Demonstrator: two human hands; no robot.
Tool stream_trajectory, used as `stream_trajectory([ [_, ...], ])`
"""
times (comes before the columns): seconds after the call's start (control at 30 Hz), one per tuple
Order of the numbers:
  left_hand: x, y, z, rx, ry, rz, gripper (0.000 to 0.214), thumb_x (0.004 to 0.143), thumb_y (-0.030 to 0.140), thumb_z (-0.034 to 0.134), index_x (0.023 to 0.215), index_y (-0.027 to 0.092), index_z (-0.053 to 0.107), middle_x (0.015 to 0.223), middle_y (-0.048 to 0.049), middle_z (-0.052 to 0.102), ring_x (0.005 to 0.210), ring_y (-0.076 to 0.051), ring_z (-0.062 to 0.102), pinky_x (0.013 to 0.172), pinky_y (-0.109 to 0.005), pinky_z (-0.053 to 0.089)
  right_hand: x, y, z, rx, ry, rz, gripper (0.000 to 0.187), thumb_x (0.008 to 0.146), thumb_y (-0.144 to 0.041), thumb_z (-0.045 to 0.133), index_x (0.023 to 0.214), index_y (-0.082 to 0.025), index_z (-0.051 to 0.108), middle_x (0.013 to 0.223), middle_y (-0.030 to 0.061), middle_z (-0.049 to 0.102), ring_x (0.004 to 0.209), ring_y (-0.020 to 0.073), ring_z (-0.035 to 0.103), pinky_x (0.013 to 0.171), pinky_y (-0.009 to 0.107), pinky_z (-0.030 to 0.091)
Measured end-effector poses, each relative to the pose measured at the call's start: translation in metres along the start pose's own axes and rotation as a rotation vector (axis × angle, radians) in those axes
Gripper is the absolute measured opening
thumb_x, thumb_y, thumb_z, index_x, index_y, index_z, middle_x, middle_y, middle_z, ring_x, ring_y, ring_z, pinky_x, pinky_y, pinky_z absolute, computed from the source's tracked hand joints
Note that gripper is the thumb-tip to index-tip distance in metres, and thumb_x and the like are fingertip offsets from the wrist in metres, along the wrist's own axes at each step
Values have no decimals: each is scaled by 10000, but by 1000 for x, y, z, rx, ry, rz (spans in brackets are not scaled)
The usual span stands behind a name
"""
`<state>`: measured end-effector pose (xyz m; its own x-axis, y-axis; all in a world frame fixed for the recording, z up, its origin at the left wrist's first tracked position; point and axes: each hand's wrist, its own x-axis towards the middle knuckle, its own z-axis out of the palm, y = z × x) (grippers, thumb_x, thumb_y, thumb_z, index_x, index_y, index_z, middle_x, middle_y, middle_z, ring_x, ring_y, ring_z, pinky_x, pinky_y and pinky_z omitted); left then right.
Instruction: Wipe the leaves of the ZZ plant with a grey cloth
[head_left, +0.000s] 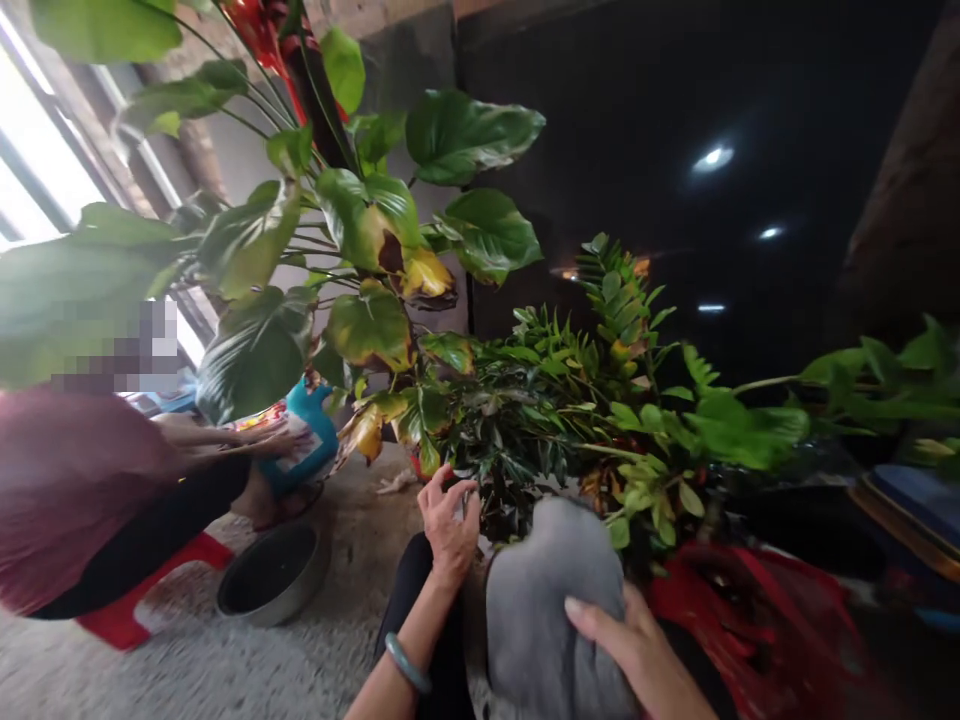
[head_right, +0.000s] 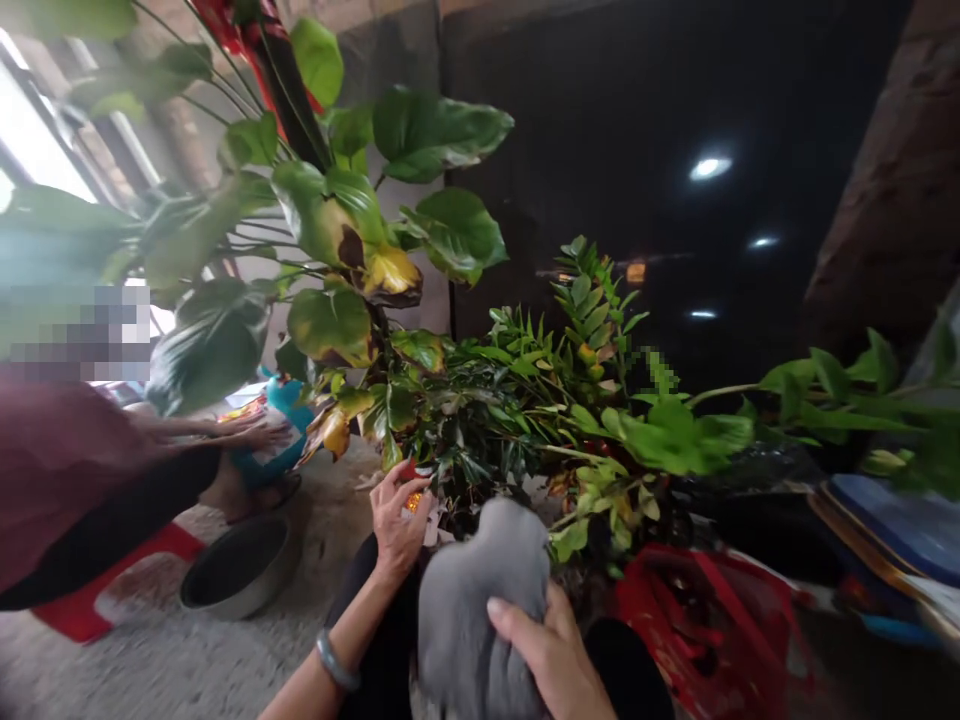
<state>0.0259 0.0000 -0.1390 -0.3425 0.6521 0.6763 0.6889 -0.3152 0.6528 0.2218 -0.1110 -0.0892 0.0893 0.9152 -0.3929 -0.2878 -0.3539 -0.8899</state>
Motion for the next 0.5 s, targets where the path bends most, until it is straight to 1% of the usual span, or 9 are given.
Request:
stream_trajectory([
  [0.07,2,-4,1,33,-70,49,155,714,162,597,743,252,720,1240,-70,551,1115,-290,477,964,-470,402,16,-27,14,106,51,-59,466,467,-402,795,858,-191,652,872,61,734,924,314,647,790,395,500],
  [0.13,-1,-8,3,44,-177,101,186,702,137,602,763,257,730,1284,-69,528,1125,-297,461,945,-463,425,34,-40,26,222,99,-91,450,421,-370,807,799,-190,641,793,48,734,896,314,656,781,399,509],
  [0.17,-3,-11,5,47,-226,120,207,687,121,604,778,257,731,1291,-72,525,1122,-298,463,936,-462,434,41,-40,30,265,106,-68,430,401,-353,806,760,-187,637,736,44,728,881,317,660,778,402,514],
  [0.23,-8,-18,7,48,-301,136,256,645,92,609,804,254,730,1287,-82,534,1109,-300,479,927,-466,446,47,-29,32,312,109,27,397,387,-353,798,709,-188,634,643,39,711,868,327,664,773,408,521],
  [0.3,-10,-27,9,32,-336,113,284,613,81,605,809,248,726,1268,-94,554,1097,-301,502,923,-470,451,42,-14,30,284,110,111,404,406,-390,793,724,-192,643,641,40,713,870,332,664,762,414,527],
  [0.33,-10,-32,10,15,-338,84,268,612,87,599,793,242,722,1256,-99,566,1095,-300,512,922,-469,453,37,-10,29,242,106,122,422,421,-407,795,754,-194,648,679,41,723,877,332,663,759,415,528],
  [0.4,-8,-40,12,-44,-323,-1,189,633,118,584,726,225,709,1216,-106,600,1085,-297,536,919,-468,454,29,-12,30,126,97,63,463,447,-424,802,821,-196,653,784,43,737,902,324,655,775,408,519],
  [0.43,-7,-43,14,-87,-309,-50,158,647,138,577,704,216,702,1186,-109,621,1071,-293,552,916,-466,456,27,-20,34,72,96,0,481,455,-423,806,850,-195,653,831,44,738,924,318,648,795,400,509],
  [0.5,-4,-47,16,-188,-278,-139,141,664,179,574,718,200,702,1107,-110,665,1028,-284,585,905,-456,463,32,-43,48,18,99,-164,496,472,-417,808,887,-194,654,893,40,733,967,301,631,838,377,484],
])
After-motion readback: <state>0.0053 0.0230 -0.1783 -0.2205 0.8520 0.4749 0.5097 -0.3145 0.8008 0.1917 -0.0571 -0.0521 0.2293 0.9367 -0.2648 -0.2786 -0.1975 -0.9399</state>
